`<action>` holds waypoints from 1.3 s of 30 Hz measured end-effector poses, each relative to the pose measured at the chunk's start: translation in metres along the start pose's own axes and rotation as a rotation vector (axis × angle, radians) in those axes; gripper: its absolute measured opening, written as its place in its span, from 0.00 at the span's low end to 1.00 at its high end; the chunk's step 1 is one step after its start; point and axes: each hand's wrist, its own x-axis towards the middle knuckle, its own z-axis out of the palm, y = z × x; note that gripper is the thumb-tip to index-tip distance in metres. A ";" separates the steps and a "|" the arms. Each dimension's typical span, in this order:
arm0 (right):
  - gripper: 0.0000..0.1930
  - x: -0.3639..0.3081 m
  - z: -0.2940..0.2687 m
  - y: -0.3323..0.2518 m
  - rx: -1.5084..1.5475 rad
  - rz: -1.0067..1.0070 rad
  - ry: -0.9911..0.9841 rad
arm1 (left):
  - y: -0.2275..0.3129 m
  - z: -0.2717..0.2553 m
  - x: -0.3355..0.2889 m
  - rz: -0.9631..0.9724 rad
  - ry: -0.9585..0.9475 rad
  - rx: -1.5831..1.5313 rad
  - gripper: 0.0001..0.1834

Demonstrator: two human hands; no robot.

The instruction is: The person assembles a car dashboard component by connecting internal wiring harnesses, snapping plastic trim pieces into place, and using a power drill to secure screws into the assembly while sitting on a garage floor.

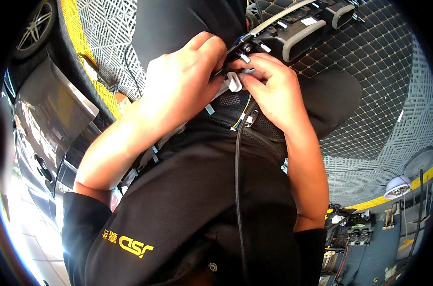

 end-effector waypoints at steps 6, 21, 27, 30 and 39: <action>0.12 -0.001 0.006 -0.001 -0.055 -0.007 0.030 | -0.003 0.006 0.000 0.032 0.044 0.008 0.15; 0.13 -0.006 0.004 -0.009 -0.254 -0.173 0.017 | -0.002 0.002 0.000 0.052 0.040 0.012 0.14; 0.12 -0.007 0.008 -0.006 -0.302 -0.202 0.037 | -0.001 0.001 0.000 0.050 0.022 0.028 0.14; 0.13 -0.008 0.009 -0.006 -0.333 -0.213 0.064 | -0.001 0.000 0.001 0.070 0.003 0.018 0.14; 0.14 -0.011 0.010 -0.005 -0.280 -0.208 0.104 | -0.016 -0.010 0.003 0.163 -0.065 -0.129 0.18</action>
